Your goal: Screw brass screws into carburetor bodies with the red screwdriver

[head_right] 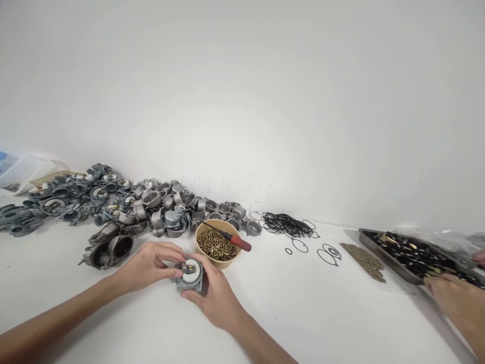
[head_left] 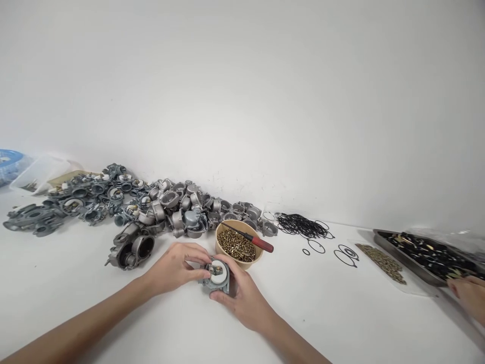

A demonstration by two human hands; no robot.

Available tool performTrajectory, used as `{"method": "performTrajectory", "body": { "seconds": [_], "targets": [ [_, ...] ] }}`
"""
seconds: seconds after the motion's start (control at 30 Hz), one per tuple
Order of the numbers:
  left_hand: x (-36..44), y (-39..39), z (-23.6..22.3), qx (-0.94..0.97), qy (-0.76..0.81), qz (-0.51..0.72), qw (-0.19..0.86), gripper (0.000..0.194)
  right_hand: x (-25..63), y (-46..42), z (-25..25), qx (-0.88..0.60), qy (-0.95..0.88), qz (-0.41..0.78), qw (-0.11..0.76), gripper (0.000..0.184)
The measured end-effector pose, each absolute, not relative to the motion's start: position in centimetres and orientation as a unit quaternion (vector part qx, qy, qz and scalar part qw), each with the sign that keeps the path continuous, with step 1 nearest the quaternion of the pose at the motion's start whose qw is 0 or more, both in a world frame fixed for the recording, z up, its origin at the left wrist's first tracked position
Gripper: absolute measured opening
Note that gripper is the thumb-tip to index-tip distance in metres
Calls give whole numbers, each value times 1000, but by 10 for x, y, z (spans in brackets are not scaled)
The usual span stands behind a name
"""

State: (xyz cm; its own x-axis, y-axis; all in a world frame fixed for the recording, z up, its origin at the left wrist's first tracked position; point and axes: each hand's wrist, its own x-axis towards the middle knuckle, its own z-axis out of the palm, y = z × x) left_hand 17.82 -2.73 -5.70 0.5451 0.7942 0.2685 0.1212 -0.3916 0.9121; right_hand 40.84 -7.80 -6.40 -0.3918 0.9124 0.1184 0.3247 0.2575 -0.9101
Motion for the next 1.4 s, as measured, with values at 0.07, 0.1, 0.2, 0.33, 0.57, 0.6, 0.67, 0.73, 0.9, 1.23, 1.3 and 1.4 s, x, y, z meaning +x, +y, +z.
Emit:
{"method": "performTrajectory", "body": {
  "seconds": [0.07, 0.1, 0.2, 0.33, 0.57, 0.6, 0.67, 0.73, 0.9, 1.23, 1.3, 1.4],
  "targets": [
    [178, -27, -57, 754, 305, 365, 452, 21, 408, -78, -64, -435, -717, 425, 341, 60],
    [177, -28, -57, 756, 305, 366, 450, 21, 408, -78, -63, -436, -718, 422, 340, 59],
    [177, -29, -56, 762, 306, 365, 439, 23, 409, -77, -62, -439, -725, 413, 334, 60],
    [180, -31, -56, 773, 317, 353, 422, 23, 410, -75, -62, -443, -727, 411, 328, 60],
    [140, -22, -29, 890, 278, 292, 212, 35, 418, -78, -47, -480, -761, 348, 264, 68],
    [124, -19, -22, 900, 287, 281, 167, 39, 420, -79, -43, -489, -766, 339, 245, 72],
    [94, -14, -12, 897, 347, 251, 106, 38, 425, -81, -38, -507, -771, 326, 208, 78],
    [70, -10, -8, 882, 421, 196, 84, 40, 427, -82, -36, -515, -771, 322, 192, 79],
    [65, -12, -21, 845, 522, 57, 101, 67, 418, -81, -41, -502, -765, 331, 232, 70],
    [96, -11, -37, 868, 488, 89, 19, 57, 426, -85, -36, -488, -802, 276, 207, 86],
    [96, -10, -35, 870, 474, 128, 41, 51, 428, -84, -35, -488, -808, 261, 204, 83],
    [96, -10, -31, 878, 429, 200, 65, 41, 426, -85, -35, -491, -811, 232, 219, 76]
  ]
}}
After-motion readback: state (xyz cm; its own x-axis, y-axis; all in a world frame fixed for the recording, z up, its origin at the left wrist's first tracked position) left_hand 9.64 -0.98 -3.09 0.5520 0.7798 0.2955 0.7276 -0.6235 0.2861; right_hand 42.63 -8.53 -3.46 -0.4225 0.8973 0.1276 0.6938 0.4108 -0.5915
